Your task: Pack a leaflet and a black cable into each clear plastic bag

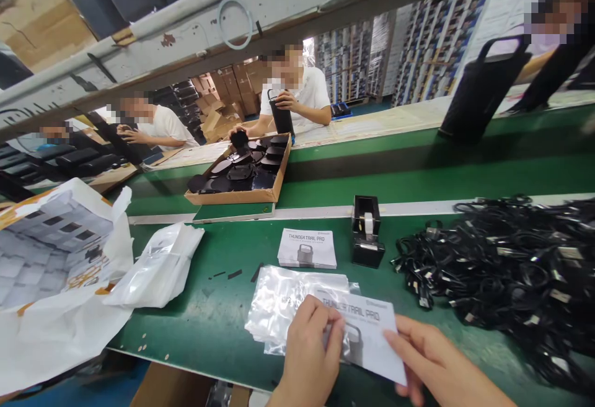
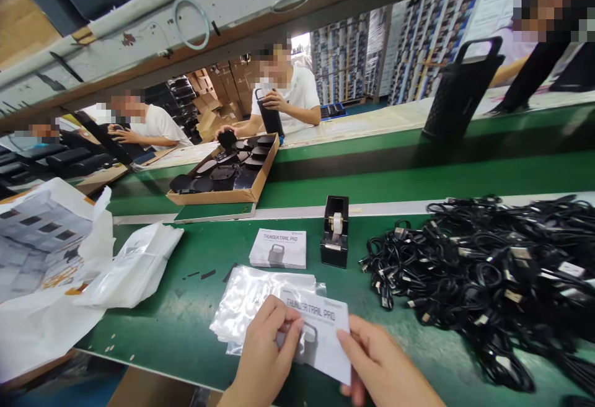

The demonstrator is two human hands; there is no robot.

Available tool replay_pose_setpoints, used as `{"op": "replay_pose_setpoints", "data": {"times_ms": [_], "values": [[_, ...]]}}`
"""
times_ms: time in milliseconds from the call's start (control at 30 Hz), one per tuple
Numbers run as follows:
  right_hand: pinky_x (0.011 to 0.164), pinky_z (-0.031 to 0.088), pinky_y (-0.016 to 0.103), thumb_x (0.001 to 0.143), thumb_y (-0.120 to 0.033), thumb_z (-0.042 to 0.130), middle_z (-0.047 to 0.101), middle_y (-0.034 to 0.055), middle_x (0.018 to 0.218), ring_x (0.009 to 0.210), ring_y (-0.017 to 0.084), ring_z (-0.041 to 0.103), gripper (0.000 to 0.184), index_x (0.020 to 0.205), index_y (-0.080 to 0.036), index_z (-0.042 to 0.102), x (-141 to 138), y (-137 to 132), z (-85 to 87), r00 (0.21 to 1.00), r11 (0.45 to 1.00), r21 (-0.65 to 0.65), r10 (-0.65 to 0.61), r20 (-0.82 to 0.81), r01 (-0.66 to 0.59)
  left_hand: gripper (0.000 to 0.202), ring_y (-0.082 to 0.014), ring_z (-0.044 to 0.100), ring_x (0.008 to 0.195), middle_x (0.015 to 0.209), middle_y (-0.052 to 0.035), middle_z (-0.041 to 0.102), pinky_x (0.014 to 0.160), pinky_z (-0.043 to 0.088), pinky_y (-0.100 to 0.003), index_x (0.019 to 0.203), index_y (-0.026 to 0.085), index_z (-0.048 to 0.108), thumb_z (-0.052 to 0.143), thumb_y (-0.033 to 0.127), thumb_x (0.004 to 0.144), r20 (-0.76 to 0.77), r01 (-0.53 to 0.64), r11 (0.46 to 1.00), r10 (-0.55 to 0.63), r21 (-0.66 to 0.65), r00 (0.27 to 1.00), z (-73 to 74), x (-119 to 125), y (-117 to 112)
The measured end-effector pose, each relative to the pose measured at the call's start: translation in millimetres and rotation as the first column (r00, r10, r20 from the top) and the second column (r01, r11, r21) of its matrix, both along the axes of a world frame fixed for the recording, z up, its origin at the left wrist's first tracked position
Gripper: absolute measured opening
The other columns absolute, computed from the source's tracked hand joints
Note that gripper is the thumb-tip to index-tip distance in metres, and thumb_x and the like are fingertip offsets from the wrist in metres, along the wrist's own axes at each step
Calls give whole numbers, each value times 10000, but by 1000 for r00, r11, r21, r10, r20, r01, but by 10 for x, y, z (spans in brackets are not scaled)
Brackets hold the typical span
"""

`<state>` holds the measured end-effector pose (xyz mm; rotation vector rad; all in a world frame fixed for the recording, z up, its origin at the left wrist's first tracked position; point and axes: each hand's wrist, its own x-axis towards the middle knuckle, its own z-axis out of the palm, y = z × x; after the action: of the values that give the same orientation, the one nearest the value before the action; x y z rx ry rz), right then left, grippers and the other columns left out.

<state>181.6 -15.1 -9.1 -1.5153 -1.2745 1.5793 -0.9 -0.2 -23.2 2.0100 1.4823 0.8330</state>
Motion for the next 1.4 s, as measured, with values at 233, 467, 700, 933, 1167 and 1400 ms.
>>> {"op": "replay_pose_setpoints", "data": {"times_ms": [233, 467, 700, 933, 1167, 1400], "values": [[517, 494, 228, 799, -298, 464, 613, -12, 565, 524, 136, 622, 178, 652, -201, 488, -275, 263, 26, 965, 976, -12, 219, 143, -219, 154, -147, 524, 640, 762, -33, 556, 580, 421, -241, 748, 194, 615, 513, 235, 856, 211, 55, 997, -41, -60, 977, 61, 11, 20], [600, 404, 308, 816, -270, 521, 655, 38, 677, 647, 214, 613, 215, 607, -227, 551, -167, 383, 199, 728, 974, 218, -103, 678, -65, 195, -154, 526, 641, 748, -21, 540, 595, 407, -250, 726, 205, 601, 478, 251, 871, 138, 53, 993, -38, -105, 990, 39, 30, 92], [620, 439, 439, 870, -449, 383, 570, 158, 675, 765, 372, 582, 455, 537, -205, 575, 711, 555, 260, 230, 924, 382, -370, 900, -10, 164, -189, 566, 739, 792, -41, 568, 669, 420, -285, 761, 199, 588, 460, 190, 864, -72, 100, 985, -111, -141, 991, 65, 19, 146], [637, 497, 318, 879, -443, 376, 681, 78, 841, 727, 224, 630, 313, 952, -216, 580, 385, 319, 45, 643, 847, 497, -490, 589, 191, 162, -162, 539, 714, 800, -32, 556, 646, 413, -259, 773, 192, 554, 437, 185, 885, 39, 71, 981, -65, -183, 997, 97, 1, 128], [583, 472, 278, 879, -296, 418, 651, 23, 692, 647, 189, 638, 247, 742, -235, 614, -59, 80, -142, 831, 890, 341, 72, 552, -304, 154, -156, 528, 707, 770, -15, 528, 665, 429, -261, 783, 191, 529, 442, 242, 899, 259, -27, 976, 84, -215, 962, 35, -12, 130], [555, 456, 247, 894, -206, 405, 594, 21, 741, 623, 158, 620, 244, 811, -242, 632, -144, 210, -116, 720, 710, 540, -68, 691, -451, 146, -146, 512, 674, 757, -18, 518, 627, 409, -249, 748, 180, 555, 477, 192, 871, 233, 50, 991, -19, -127, 972, 103, -20, 86]]}}
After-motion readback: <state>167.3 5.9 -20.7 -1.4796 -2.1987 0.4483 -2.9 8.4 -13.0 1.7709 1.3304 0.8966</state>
